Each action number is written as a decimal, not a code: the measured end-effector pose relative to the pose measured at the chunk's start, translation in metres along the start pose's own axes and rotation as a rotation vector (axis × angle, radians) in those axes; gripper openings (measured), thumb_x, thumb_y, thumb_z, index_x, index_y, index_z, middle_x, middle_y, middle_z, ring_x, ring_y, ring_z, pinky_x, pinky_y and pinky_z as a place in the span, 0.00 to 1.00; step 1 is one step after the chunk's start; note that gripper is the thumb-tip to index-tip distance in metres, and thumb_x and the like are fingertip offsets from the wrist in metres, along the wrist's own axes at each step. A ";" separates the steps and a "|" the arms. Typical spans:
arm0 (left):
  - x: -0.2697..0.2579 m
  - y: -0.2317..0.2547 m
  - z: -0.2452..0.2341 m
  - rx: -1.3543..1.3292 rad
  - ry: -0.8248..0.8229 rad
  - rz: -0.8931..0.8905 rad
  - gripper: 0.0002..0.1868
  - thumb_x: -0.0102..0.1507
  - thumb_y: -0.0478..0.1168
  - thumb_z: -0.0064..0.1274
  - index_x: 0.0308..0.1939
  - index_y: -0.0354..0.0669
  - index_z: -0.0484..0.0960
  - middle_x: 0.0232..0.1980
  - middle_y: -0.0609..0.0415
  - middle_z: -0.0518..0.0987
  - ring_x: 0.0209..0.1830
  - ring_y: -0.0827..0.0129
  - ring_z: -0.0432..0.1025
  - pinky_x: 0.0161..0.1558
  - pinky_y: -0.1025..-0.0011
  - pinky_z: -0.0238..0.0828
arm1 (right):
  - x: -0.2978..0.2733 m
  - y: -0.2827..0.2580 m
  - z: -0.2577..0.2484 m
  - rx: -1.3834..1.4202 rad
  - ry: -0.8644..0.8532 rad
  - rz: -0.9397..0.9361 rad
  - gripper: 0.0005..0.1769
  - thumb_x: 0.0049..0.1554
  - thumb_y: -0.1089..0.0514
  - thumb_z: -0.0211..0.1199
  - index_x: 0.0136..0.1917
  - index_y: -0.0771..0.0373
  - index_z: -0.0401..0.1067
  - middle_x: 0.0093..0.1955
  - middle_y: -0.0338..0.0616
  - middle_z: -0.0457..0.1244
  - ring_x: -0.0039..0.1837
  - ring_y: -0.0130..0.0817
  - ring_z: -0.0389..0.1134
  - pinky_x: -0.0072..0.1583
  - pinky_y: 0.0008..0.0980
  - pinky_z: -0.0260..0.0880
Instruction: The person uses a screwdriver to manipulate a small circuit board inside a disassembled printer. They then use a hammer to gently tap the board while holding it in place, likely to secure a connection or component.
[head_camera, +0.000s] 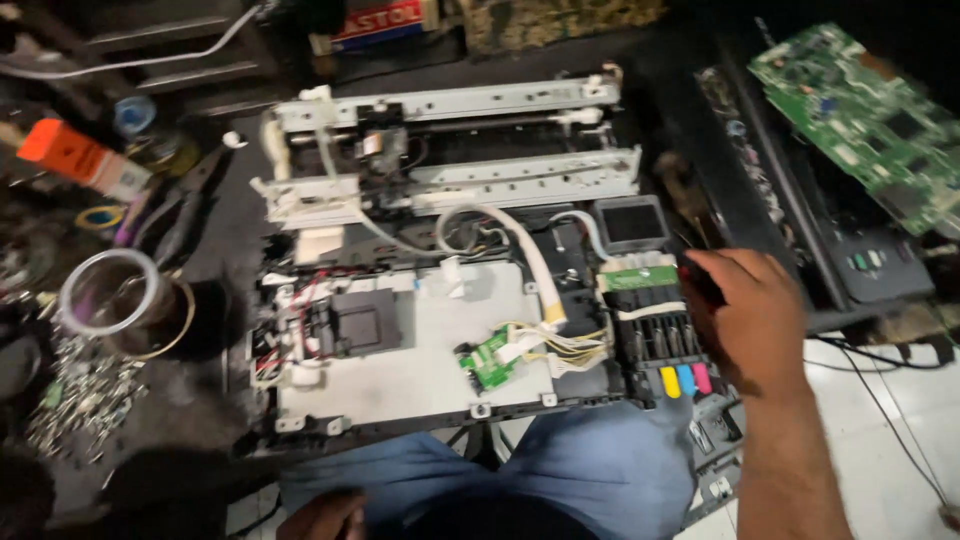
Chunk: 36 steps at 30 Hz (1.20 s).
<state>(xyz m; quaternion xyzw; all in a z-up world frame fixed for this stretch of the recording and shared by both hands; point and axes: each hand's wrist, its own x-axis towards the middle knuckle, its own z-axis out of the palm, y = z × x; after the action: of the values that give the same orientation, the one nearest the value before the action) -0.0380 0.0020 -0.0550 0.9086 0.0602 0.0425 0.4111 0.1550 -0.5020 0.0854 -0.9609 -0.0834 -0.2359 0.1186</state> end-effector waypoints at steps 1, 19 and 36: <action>0.001 0.004 -0.002 -0.001 0.016 -0.008 0.09 0.57 0.45 0.57 0.38 0.63 0.91 0.23 0.62 0.85 0.20 0.74 0.78 0.33 0.70 0.76 | -0.001 -0.003 -0.003 0.007 0.001 -0.016 0.18 0.58 0.62 0.68 0.62 0.62 0.81 0.57 0.50 0.69 0.57 0.50 0.68 0.57 0.46 0.69; 0.066 0.017 0.045 0.591 -0.747 0.038 0.05 0.50 0.59 0.51 0.24 0.77 0.82 0.37 0.84 0.81 0.48 0.85 0.76 0.49 0.77 0.69 | -0.062 -0.028 -0.058 0.118 0.258 0.391 0.18 0.60 0.69 0.71 0.64 0.69 0.78 0.50 0.50 0.71 0.47 0.35 0.69 0.52 0.32 0.72; 0.058 0.199 -0.019 -0.474 -0.279 0.894 0.25 0.74 0.54 0.45 0.24 0.47 0.70 0.21 0.56 0.65 0.15 0.65 0.63 0.21 0.67 0.59 | 0.136 0.057 0.095 -0.856 0.030 -0.214 0.21 0.63 0.40 0.58 0.59 0.49 0.82 0.82 0.52 0.60 0.83 0.64 0.51 0.75 0.76 0.37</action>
<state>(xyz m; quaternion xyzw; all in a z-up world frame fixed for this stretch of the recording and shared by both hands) 0.0320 -0.1060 0.1090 0.7248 -0.3999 0.1047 0.5512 0.3277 -0.5173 0.0577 -0.9059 -0.0753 -0.2742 -0.3139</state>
